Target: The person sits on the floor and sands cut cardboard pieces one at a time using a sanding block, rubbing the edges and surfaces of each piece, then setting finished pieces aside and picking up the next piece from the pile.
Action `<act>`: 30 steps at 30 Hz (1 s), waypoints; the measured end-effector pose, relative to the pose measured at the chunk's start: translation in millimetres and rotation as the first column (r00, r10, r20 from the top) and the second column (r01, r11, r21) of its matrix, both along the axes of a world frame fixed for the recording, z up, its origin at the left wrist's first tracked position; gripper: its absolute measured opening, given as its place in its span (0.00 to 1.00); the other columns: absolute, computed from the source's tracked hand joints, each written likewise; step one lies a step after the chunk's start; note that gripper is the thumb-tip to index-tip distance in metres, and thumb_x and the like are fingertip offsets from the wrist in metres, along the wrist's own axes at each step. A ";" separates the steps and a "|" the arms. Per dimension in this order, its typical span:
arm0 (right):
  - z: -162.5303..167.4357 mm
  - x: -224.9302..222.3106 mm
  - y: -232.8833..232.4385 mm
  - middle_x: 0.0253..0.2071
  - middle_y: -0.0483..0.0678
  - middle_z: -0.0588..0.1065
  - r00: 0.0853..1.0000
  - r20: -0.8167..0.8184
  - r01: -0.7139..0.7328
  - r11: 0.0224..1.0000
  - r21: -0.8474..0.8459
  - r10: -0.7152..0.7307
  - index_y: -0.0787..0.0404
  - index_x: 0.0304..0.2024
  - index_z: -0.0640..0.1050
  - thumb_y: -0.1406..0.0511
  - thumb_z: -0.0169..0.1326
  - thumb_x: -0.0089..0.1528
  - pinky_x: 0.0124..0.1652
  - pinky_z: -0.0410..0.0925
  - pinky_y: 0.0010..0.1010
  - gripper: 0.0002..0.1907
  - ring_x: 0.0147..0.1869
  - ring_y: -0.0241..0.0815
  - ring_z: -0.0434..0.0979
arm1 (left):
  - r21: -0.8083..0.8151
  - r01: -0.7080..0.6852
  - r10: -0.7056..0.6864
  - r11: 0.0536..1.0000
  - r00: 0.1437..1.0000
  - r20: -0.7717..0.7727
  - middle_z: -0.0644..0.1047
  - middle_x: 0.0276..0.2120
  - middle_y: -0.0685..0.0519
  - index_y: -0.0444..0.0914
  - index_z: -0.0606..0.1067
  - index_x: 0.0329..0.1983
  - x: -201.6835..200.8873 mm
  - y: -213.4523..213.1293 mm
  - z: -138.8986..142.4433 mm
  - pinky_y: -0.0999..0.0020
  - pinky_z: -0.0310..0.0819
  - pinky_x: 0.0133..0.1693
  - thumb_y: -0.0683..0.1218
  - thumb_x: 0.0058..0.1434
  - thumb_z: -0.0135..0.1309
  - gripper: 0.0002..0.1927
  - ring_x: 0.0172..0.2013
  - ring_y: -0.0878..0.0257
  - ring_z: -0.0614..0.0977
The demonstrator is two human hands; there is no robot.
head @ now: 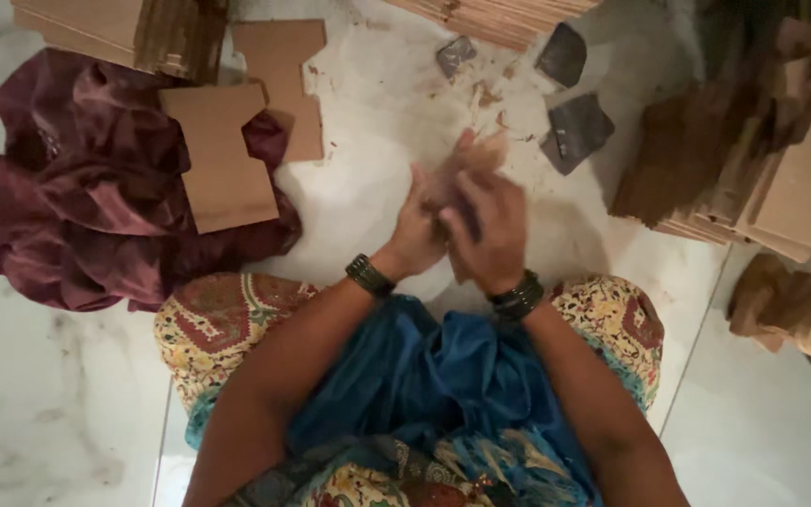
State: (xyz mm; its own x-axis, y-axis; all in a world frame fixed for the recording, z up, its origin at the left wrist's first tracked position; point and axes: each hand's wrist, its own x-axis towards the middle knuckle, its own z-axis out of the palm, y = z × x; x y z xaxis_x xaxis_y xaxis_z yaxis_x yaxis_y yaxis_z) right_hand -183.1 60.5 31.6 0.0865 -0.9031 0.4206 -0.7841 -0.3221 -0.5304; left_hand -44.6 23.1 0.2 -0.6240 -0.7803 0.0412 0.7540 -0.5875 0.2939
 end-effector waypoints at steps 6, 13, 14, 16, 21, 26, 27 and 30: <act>-0.8 -7.0 -4.9 0.64 0.54 0.71 0.995 -0.045 0.094 0.995 0.022 -0.093 0.60 0.66 0.74 0.65 0.64 0.66 0.63 0.66 0.45 0.26 0.64 0.57 0.70 | 0.033 -0.116 0.119 0.993 0.984 -0.134 0.56 0.77 0.45 0.51 0.40 0.84 14.9 -22.9 1.5 0.51 0.52 0.76 0.70 0.74 0.28 0.40 0.76 0.48 0.61; 12.7 10.2 -1.6 0.61 0.54 0.71 0.980 -0.186 -0.078 0.996 -0.037 0.069 0.57 0.61 0.77 0.64 0.66 0.59 0.62 0.64 0.49 0.27 0.61 0.58 0.70 | -0.055 -0.317 0.314 0.947 0.948 -0.054 0.58 0.76 0.45 0.51 0.41 0.83 30.0 -41.4 15.1 0.42 0.57 0.74 0.66 0.78 0.29 0.36 0.73 0.42 0.63; 14.8 7.9 -3.5 0.62 0.53 0.72 0.985 -0.165 -0.054 0.998 -0.026 0.049 0.58 0.62 0.76 0.65 0.65 0.61 0.63 0.64 0.49 0.27 0.63 0.58 0.70 | -0.053 -0.361 0.358 0.931 0.932 -0.052 0.57 0.77 0.46 0.51 0.41 0.83 33.0 -44.6 16.5 0.41 0.57 0.75 0.66 0.77 0.29 0.36 0.74 0.43 0.63; 16.1 4.1 -5.0 0.64 0.54 0.71 0.989 -0.147 -0.011 1.000 -0.018 0.008 0.60 0.64 0.75 0.67 0.64 0.63 0.64 0.64 0.50 0.27 0.65 0.58 0.70 | -0.068 -0.426 0.423 0.902 0.904 -0.054 0.57 0.77 0.47 0.48 0.42 0.84 33.6 -49.9 18.2 0.41 0.58 0.73 0.66 0.77 0.30 0.37 0.74 0.46 0.63; 8.8 5.4 0.8 0.61 0.54 0.71 0.985 -0.160 -0.076 0.996 -0.037 0.069 0.56 0.64 0.76 0.69 0.62 0.59 0.63 0.64 0.50 0.29 0.63 0.60 0.70 | -0.074 -0.492 0.490 0.868 0.871 -0.047 0.58 0.77 0.47 0.47 0.42 0.84 35.7 -55.4 16.4 0.38 0.59 0.74 0.67 0.76 0.31 0.39 0.73 0.47 0.65; 11.3 -3.8 -5.3 0.64 0.55 0.71 0.982 -0.188 -0.033 0.999 -0.020 0.028 0.59 0.65 0.75 0.69 0.62 0.61 0.63 0.63 0.50 0.28 0.63 0.59 0.70 | -0.127 -0.473 0.460 0.872 0.880 -0.122 0.61 0.75 0.43 0.50 0.44 0.84 43.4 -58.5 11.8 0.40 0.60 0.72 0.68 0.79 0.32 0.37 0.69 0.40 0.69; 12.2 -4.9 -5.4 0.65 0.55 0.71 0.984 -0.177 0.034 0.999 -0.015 -0.036 0.59 0.65 0.75 0.69 0.62 0.62 0.63 0.64 0.49 0.28 0.64 0.58 0.70 | -0.121 -0.458 0.444 0.881 0.887 -0.126 0.61 0.75 0.42 0.51 0.45 0.83 42.9 -58.7 11.6 0.40 0.60 0.72 0.68 0.79 0.32 0.36 0.69 0.40 0.69; 11.8 -4.3 -2.5 0.63 0.55 0.72 0.975 -0.222 0.023 0.999 -0.035 -0.030 0.59 0.64 0.75 0.68 0.63 0.62 0.64 0.64 0.49 0.27 0.64 0.59 0.70 | -0.080 -0.449 0.440 0.890 0.892 -0.108 0.60 0.75 0.44 0.51 0.45 0.83 40.4 -59.0 12.3 0.40 0.60 0.71 0.68 0.77 0.32 0.37 0.70 0.43 0.67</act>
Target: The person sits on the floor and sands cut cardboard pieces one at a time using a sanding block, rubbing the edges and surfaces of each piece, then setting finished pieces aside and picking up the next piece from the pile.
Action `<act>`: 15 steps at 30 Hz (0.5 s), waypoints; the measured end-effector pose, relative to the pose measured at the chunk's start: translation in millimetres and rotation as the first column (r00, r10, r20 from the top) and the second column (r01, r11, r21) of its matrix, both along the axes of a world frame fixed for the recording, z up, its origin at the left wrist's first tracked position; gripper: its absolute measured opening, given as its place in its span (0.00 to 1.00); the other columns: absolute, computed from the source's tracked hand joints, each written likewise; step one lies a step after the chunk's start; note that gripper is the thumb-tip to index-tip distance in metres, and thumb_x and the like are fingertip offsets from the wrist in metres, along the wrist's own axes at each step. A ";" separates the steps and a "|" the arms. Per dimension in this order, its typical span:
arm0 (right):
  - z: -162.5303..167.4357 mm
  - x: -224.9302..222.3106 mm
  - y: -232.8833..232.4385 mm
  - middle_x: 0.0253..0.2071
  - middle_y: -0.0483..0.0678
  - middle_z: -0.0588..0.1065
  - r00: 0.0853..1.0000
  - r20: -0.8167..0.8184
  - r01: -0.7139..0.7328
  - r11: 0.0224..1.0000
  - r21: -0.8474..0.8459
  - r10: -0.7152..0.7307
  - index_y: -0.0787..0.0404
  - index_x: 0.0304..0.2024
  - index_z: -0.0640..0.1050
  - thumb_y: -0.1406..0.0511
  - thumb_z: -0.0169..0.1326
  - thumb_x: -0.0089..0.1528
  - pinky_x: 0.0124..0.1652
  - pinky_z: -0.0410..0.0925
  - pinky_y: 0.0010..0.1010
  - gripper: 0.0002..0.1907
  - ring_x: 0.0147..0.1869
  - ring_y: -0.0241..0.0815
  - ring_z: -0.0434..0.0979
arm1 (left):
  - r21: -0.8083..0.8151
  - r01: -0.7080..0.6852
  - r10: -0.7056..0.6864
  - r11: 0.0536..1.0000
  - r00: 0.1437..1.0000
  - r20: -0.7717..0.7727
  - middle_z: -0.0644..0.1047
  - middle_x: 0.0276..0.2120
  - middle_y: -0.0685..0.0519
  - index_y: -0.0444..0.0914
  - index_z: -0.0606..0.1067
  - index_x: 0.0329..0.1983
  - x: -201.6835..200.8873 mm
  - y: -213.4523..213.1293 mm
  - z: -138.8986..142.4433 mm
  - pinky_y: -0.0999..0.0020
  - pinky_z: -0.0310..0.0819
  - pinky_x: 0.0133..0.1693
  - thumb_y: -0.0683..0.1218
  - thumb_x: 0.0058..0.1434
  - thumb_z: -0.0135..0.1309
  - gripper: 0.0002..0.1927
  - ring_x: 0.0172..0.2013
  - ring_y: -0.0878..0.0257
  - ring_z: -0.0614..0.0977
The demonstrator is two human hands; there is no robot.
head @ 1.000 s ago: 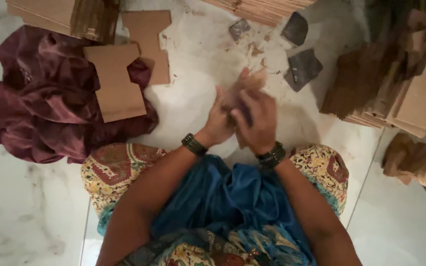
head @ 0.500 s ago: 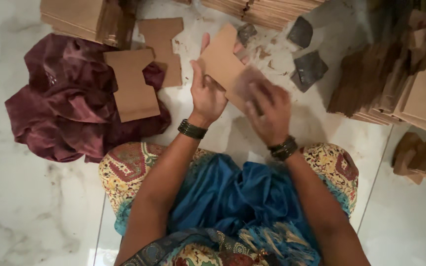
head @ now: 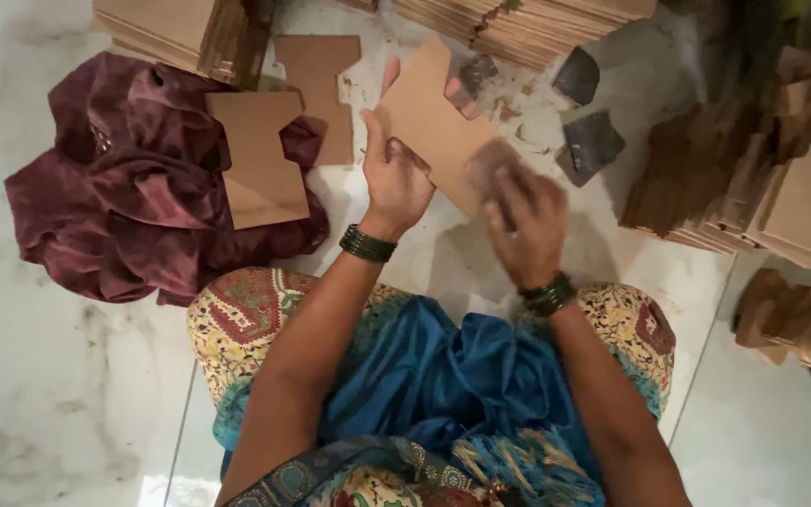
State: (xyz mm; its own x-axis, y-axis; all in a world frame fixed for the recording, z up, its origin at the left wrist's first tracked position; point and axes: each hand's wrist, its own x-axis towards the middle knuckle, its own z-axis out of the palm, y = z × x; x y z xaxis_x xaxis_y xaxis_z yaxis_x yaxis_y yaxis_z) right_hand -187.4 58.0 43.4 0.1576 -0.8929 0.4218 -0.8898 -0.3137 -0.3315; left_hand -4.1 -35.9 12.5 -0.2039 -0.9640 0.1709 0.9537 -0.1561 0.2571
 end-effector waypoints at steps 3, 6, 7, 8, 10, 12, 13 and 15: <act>-4.7 7.6 5.2 0.63 0.57 0.72 0.976 -0.013 -0.217 0.976 0.016 0.217 0.61 0.63 0.76 0.67 0.63 0.61 0.62 0.63 0.49 0.27 0.62 0.58 0.71 | 0.086 -0.054 0.053 0.995 0.998 0.016 0.58 0.77 0.48 0.49 0.45 0.84 1.5 -0.8 1.8 0.40 0.59 0.72 0.68 0.76 0.33 0.39 0.71 0.48 0.65; -4.9 3.1 -0.3 0.62 0.53 0.72 0.985 -0.008 -0.174 0.985 0.005 0.174 0.60 0.63 0.76 0.67 0.64 0.62 0.63 0.63 0.49 0.26 0.62 0.57 0.71 | 0.108 -0.052 0.053 0.993 0.999 0.000 0.58 0.77 0.49 0.49 0.45 0.83 3.9 -1.3 3.2 0.38 0.60 0.74 0.68 0.75 0.33 0.39 0.72 0.47 0.66; -2.4 -2.7 -3.0 0.62 0.54 0.72 0.995 -0.012 -0.102 0.995 0.019 0.102 0.60 0.64 0.76 0.67 0.63 0.62 0.63 0.64 0.49 0.27 0.63 0.57 0.71 | 0.088 -0.040 0.040 0.995 0.999 0.002 0.58 0.76 0.49 0.50 0.45 0.83 3.3 -1.0 3.4 0.38 0.60 0.74 0.68 0.75 0.33 0.38 0.72 0.47 0.66; -0.1 -7.6 -5.3 0.63 0.54 0.71 0.999 -0.018 -0.030 0.999 0.031 0.030 0.59 0.64 0.76 0.68 0.63 0.61 0.64 0.64 0.48 0.27 0.63 0.58 0.70 | 0.067 -0.028 0.028 0.997 1.000 0.002 0.59 0.76 0.49 0.50 0.45 0.82 2.5 -0.9 3.5 0.38 0.60 0.74 0.68 0.75 0.34 0.38 0.72 0.47 0.66; 1.9 -9.8 -4.6 0.63 0.55 0.71 1.000 -0.011 0.017 0.999 0.043 -0.016 0.59 0.64 0.76 0.68 0.62 0.61 0.64 0.64 0.48 0.27 0.64 0.59 0.70 | 0.084 -0.024 0.026 0.996 1.000 -0.014 0.59 0.76 0.49 0.50 0.46 0.83 -0.2 -0.5 3.2 0.38 0.60 0.74 0.68 0.75 0.34 0.38 0.71 0.48 0.66; -0.2 -4.0 1.3 0.62 0.55 0.71 0.999 0.018 -0.041 0.998 0.053 0.040 0.60 0.64 0.75 0.67 0.63 0.61 0.63 0.63 0.49 0.27 0.63 0.58 0.70 | 0.077 -0.030 0.031 0.997 1.000 -0.007 0.60 0.76 0.49 0.50 0.46 0.83 -1.0 0.1 2.5 0.38 0.59 0.74 0.68 0.76 0.34 0.38 0.71 0.47 0.67; -2.6 1.8 6.5 0.63 0.56 0.71 0.994 0.007 -0.111 0.992 0.053 0.111 0.60 0.64 0.75 0.67 0.63 0.61 0.63 0.64 0.48 0.27 0.62 0.58 0.70 | 0.059 -0.032 0.031 0.998 0.999 0.010 0.60 0.76 0.47 0.50 0.46 0.83 -0.1 0.2 2.1 0.39 0.59 0.74 0.68 0.76 0.34 0.38 0.71 0.45 0.67; -6.6 5.0 7.9 0.64 0.56 0.72 0.970 -0.008 -0.244 0.968 0.053 0.245 0.59 0.63 0.75 0.66 0.63 0.62 0.62 0.64 0.47 0.26 0.62 0.58 0.70 | 0.026 -0.035 0.035 0.999 0.999 0.030 0.62 0.74 0.45 0.51 0.46 0.83 5.1 0.1 1.4 0.40 0.59 0.74 0.69 0.77 0.34 0.38 0.70 0.43 0.69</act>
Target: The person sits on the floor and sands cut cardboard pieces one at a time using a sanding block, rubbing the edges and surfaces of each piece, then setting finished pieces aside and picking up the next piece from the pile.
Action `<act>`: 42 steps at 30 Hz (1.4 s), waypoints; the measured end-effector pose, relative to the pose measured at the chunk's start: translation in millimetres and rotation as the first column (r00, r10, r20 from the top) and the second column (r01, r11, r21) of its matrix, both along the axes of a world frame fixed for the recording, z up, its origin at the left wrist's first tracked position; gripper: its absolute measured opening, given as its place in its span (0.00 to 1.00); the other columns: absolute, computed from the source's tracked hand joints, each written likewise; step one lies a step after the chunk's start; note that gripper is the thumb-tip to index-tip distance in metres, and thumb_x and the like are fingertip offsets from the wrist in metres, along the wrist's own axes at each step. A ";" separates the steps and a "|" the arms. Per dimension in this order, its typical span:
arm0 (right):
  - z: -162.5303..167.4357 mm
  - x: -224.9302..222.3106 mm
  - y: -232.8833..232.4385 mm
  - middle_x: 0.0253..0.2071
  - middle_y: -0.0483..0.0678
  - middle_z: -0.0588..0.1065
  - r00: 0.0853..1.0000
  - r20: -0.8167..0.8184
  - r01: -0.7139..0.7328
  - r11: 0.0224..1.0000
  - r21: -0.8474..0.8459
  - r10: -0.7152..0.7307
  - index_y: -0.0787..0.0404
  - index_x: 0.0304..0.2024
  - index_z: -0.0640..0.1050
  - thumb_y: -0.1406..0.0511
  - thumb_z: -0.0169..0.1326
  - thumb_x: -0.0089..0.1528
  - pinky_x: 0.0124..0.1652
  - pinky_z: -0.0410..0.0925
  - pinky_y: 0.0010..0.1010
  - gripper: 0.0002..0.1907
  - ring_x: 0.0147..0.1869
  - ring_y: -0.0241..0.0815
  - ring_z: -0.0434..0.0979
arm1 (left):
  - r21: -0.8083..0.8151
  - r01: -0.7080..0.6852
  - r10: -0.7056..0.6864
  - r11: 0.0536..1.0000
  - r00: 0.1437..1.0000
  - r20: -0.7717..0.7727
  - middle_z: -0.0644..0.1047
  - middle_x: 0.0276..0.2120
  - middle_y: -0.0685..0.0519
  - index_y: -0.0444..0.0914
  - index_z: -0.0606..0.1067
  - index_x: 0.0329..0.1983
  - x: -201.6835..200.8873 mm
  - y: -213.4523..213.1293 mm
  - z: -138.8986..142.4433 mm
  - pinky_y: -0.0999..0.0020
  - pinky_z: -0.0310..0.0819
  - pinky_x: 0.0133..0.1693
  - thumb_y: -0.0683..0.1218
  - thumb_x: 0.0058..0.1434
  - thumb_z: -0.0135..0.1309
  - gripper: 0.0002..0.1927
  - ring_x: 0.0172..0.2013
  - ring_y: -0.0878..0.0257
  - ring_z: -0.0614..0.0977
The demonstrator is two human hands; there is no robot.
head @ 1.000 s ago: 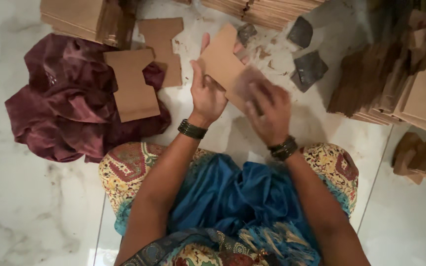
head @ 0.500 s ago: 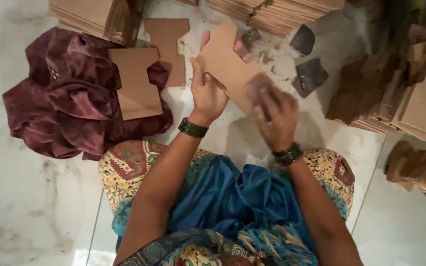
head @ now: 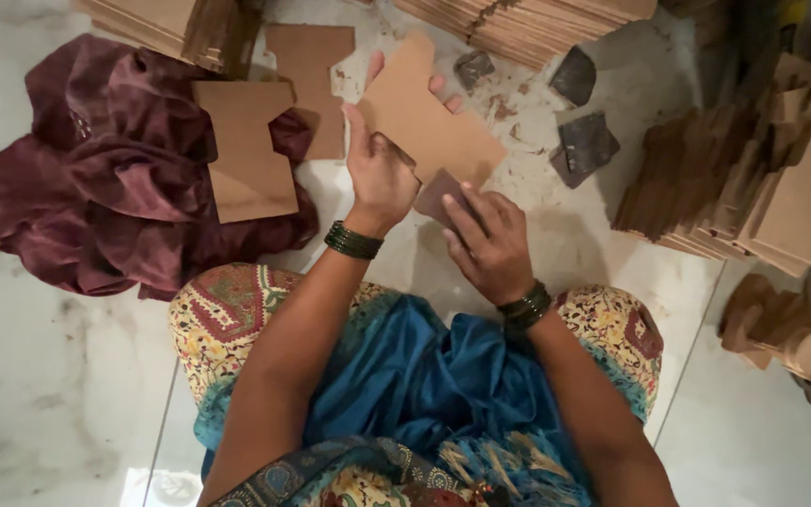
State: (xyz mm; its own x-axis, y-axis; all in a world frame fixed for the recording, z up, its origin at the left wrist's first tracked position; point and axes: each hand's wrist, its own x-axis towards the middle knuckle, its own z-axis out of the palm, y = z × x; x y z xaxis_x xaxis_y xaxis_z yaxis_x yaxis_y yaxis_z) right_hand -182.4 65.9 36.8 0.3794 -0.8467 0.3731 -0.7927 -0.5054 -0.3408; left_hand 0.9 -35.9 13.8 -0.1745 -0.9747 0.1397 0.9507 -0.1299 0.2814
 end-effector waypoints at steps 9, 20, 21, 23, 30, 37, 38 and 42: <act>-0.2 -14.0 -5.9 0.63 0.54 0.71 0.984 0.019 0.179 0.984 -0.005 -0.179 0.58 0.65 0.75 0.66 0.63 0.63 0.64 0.63 0.48 0.27 0.64 0.59 0.70 | 0.035 0.035 -0.034 0.999 0.999 -0.011 0.61 0.74 0.46 0.50 0.46 0.82 -3.9 2.1 2.1 0.39 0.60 0.73 0.69 0.76 0.31 0.37 0.70 0.45 0.68; 9.6 -17.5 -7.7 0.65 0.54 0.71 0.983 0.009 0.184 0.982 -0.033 -0.184 0.59 0.65 0.75 0.66 0.64 0.64 0.63 0.64 0.49 0.27 0.65 0.57 0.71 | 0.036 0.217 -0.215 0.976 0.976 -0.038 0.57 0.78 0.48 0.47 0.43 0.84 -10.9 10.0 7.7 0.44 0.53 0.74 0.65 0.78 0.28 0.37 0.74 0.46 0.64; 8.3 -10.4 -3.6 0.65 0.54 0.71 0.990 0.018 0.144 0.989 -0.033 -0.143 0.59 0.65 0.75 0.65 0.64 0.63 0.63 0.64 0.50 0.27 0.64 0.57 0.71 | -0.008 0.226 -0.226 0.974 0.974 -0.019 0.58 0.77 0.46 0.47 0.44 0.83 -9.5 10.3 8.2 0.44 0.53 0.75 0.67 0.78 0.27 0.36 0.73 0.45 0.64; 7.1 -2.0 -0.2 0.65 0.55 0.71 0.999 -0.010 0.039 0.998 -0.049 -0.039 0.59 0.64 0.75 0.65 0.64 0.64 0.61 0.64 0.48 0.26 0.63 0.56 0.71 | -0.096 0.250 -0.248 0.964 0.968 0.025 0.60 0.74 0.41 0.48 0.44 0.81 -3.9 10.2 9.3 0.43 0.53 0.77 0.70 0.79 0.26 0.36 0.72 0.43 0.65; 18.8 -17.8 -9.9 0.67 0.54 0.70 0.981 0.021 0.193 0.981 -0.020 -0.192 0.60 0.66 0.75 0.67 0.63 0.65 0.64 0.65 0.48 0.26 0.64 0.58 0.70 | 0.071 0.504 -0.464 0.861 0.835 -0.298 0.53 0.80 0.47 0.50 0.42 0.86 -11.0 16.7 16.3 0.50 0.50 0.75 0.78 0.69 0.22 0.49 0.75 0.49 0.60; 20.3 -5.6 -6.7 0.66 0.54 0.70 0.996 0.037 0.081 0.995 -0.060 -0.079 0.59 0.63 0.76 0.67 0.64 0.64 0.64 0.65 0.47 0.25 0.65 0.58 0.71 | 0.173 0.638 -0.608 0.751 0.769 -0.197 0.60 0.75 0.44 0.36 0.51 0.81 -14.0 24.0 -27.7 0.56 0.58 0.73 0.81 0.64 0.19 0.57 0.73 0.52 0.67; 21.6 -10.0 -12.2 0.67 0.54 0.70 0.991 0.041 0.129 0.990 -0.064 -0.127 0.59 0.64 0.76 0.67 0.65 0.64 0.64 0.65 0.46 0.25 0.65 0.58 0.71 | -0.031 0.701 -0.666 0.712 0.662 -0.344 0.64 0.68 0.42 0.31 0.55 0.76 -19.1 27.4 -34.4 0.56 0.61 0.68 0.79 0.69 0.17 0.54 0.67 0.50 0.70; 26.9 -21.2 -16.7 0.68 0.54 0.70 0.971 0.066 0.234 0.968 -0.090 -0.229 0.59 0.65 0.76 0.67 0.65 0.66 0.64 0.65 0.47 0.25 0.66 0.57 0.71 | -0.475 0.653 -0.751 0.590 0.229 -0.619 0.72 0.60 0.37 0.27 0.56 0.77 -35.3 37.7 -38.3 0.59 0.68 0.60 0.77 0.74 0.13 0.54 0.58 0.48 0.75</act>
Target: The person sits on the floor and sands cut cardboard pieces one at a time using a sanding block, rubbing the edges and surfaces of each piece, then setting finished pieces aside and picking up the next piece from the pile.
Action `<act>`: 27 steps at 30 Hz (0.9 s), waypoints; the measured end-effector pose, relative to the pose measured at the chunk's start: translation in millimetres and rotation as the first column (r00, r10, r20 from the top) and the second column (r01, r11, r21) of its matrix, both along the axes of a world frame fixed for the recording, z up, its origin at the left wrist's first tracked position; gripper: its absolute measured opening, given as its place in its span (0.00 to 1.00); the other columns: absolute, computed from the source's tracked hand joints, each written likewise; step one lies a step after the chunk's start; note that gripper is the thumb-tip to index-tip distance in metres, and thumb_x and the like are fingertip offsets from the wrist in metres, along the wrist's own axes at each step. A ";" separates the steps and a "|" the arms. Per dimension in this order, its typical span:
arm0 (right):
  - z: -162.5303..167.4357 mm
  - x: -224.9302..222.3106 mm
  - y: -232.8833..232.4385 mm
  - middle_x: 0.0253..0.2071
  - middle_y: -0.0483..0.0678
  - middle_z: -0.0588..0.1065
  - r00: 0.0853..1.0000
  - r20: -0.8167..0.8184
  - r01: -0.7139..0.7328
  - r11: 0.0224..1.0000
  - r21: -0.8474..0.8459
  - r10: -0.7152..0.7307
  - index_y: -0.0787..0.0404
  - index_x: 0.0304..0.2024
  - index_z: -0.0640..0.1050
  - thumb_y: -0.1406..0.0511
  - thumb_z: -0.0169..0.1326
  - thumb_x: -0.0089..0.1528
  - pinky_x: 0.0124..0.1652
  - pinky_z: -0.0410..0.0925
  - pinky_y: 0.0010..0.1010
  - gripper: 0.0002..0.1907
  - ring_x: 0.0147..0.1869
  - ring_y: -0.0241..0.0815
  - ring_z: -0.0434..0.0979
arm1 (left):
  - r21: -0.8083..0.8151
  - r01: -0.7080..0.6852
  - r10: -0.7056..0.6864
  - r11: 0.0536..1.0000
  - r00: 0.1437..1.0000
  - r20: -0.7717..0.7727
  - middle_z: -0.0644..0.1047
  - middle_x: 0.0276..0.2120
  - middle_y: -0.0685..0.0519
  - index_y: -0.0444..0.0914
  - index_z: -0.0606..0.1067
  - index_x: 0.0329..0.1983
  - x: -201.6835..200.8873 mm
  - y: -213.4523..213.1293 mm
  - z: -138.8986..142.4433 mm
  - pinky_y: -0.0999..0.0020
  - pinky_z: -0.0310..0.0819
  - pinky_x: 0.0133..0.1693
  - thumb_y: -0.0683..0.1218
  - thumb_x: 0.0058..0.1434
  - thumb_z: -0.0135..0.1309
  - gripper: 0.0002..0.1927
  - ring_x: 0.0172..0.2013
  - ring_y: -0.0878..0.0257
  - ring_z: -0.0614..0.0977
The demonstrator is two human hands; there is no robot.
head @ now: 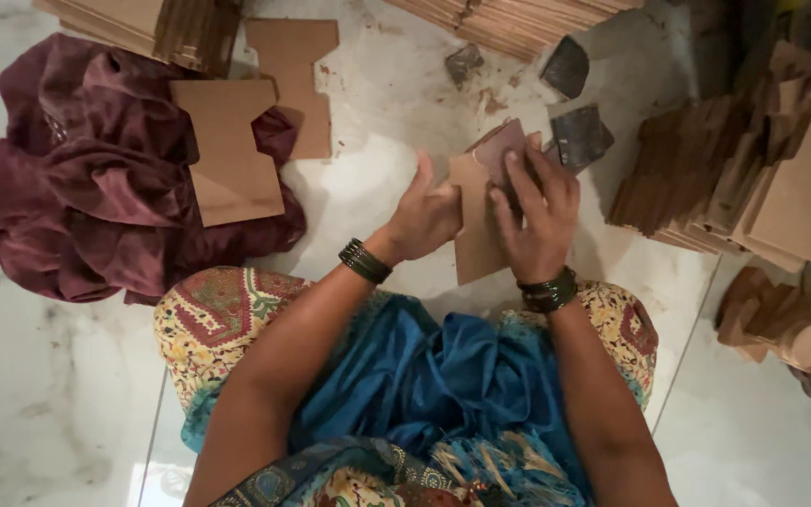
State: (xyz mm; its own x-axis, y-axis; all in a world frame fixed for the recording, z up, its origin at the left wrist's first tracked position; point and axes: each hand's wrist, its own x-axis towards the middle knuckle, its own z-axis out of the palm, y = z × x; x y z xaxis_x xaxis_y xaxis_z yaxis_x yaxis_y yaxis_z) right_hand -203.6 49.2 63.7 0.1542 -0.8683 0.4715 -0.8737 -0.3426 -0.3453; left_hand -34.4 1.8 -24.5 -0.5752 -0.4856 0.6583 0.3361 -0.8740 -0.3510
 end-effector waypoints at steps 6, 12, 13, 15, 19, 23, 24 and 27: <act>-8.7 14.5 11.3 0.65 0.53 0.72 0.980 -0.100 -0.175 0.985 0.002 0.174 0.57 0.63 0.77 0.65 0.67 0.62 0.60 0.66 0.47 0.26 0.62 0.58 0.72 | -0.255 -0.258 0.358 0.932 0.539 0.762 0.61 0.75 0.47 0.46 0.45 0.82 10.0 -2.4 39.4 0.58 0.60 0.74 0.78 0.64 0.23 0.51 0.73 0.55 0.67; -18.5 -33.7 -3.6 0.67 0.54 0.72 0.990 -0.028 0.138 0.990 0.000 -0.138 0.58 0.65 0.77 0.67 0.64 0.66 0.63 0.68 0.45 0.24 0.65 0.56 0.74 | -0.355 -0.181 0.398 0.917 0.366 0.841 0.61 0.73 0.49 0.45 0.47 0.82 3.8 -0.6 45.0 0.55 0.64 0.67 0.70 0.71 0.34 0.43 0.64 0.52 0.72; -21.6 -40.1 -3.2 0.67 0.52 0.71 0.967 0.175 0.171 0.982 0.085 -0.184 0.58 0.64 0.76 0.65 0.62 0.67 0.59 0.70 0.41 0.23 0.64 0.52 0.74 | -0.368 -0.147 0.396 0.918 0.324 0.859 0.62 0.72 0.48 0.45 0.47 0.81 1.5 -1.4 40.8 0.55 0.67 0.66 0.69 0.72 0.36 0.41 0.61 0.51 0.74; -27.6 -48.8 -2.0 0.66 0.50 0.71 0.789 0.537 0.173 0.947 0.272 -0.299 0.59 0.62 0.74 0.61 0.58 0.69 0.53 0.73 0.32 0.20 0.61 0.44 0.76 | -0.374 -0.235 0.432 0.897 0.293 0.853 0.70 0.64 0.43 0.35 0.54 0.78 0.0 -3.2 31.3 0.53 0.72 0.61 0.67 0.77 0.38 0.40 0.56 0.50 0.78; -34.5 -42.5 -4.0 0.59 0.49 0.75 0.255 0.868 -0.047 0.891 0.452 -0.427 0.61 0.64 0.75 0.59 0.55 0.70 0.56 0.72 0.31 0.22 0.59 0.40 0.76 | -0.506 -0.344 0.430 0.791 -0.276 0.860 0.73 0.58 0.47 0.33 0.59 0.73 -3.6 -11.7 14.0 0.55 0.75 0.57 0.65 0.68 0.51 0.42 0.57 0.58 0.76; -31.9 2.2 10.7 0.61 0.51 0.75 0.632 0.721 -0.147 0.869 0.472 -0.285 0.63 0.63 0.75 0.62 0.55 0.71 0.63 0.69 0.34 0.20 0.64 0.41 0.75 | -0.404 -0.170 0.358 0.899 -0.245 0.901 0.77 0.49 0.32 0.35 0.55 0.78 -4.0 -10.0 7.3 0.52 0.77 0.52 0.75 0.68 0.43 0.50 0.46 0.49 0.79; -29.6 15.1 16.2 0.62 0.51 0.74 0.659 0.713 -0.186 0.867 0.462 -0.239 0.63 0.63 0.74 0.63 0.56 0.70 0.61 0.70 0.34 0.20 0.63 0.42 0.75 | -0.313 -0.181 0.310 0.932 -0.043 0.950 0.76 0.51 0.32 0.30 0.60 0.75 -5.8 -9.1 7.4 0.50 0.77 0.54 0.78 0.68 0.40 0.53 0.49 0.47 0.79; -18.1 41.4 30.6 0.64 0.53 0.72 0.807 0.588 -0.223 0.892 0.394 -0.057 0.62 0.63 0.74 0.65 0.59 0.65 0.60 0.70 0.38 0.24 0.63 0.47 0.75 | -0.080 -0.160 0.133 0.984 0.358 0.924 0.69 0.61 0.40 0.39 0.56 0.72 -12.5 -10.3 9.9 0.44 0.72 0.58 0.80 0.58 0.36 0.52 0.56 0.43 0.77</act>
State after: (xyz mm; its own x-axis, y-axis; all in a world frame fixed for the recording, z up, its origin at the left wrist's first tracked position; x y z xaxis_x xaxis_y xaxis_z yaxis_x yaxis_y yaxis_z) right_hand -162.2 79.8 45.6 0.0607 -0.9948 0.0817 -0.4396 -0.1001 -0.8926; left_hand -46.9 -8.5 -14.6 -0.7339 -0.6328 -0.2469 0.5828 -0.7733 0.2495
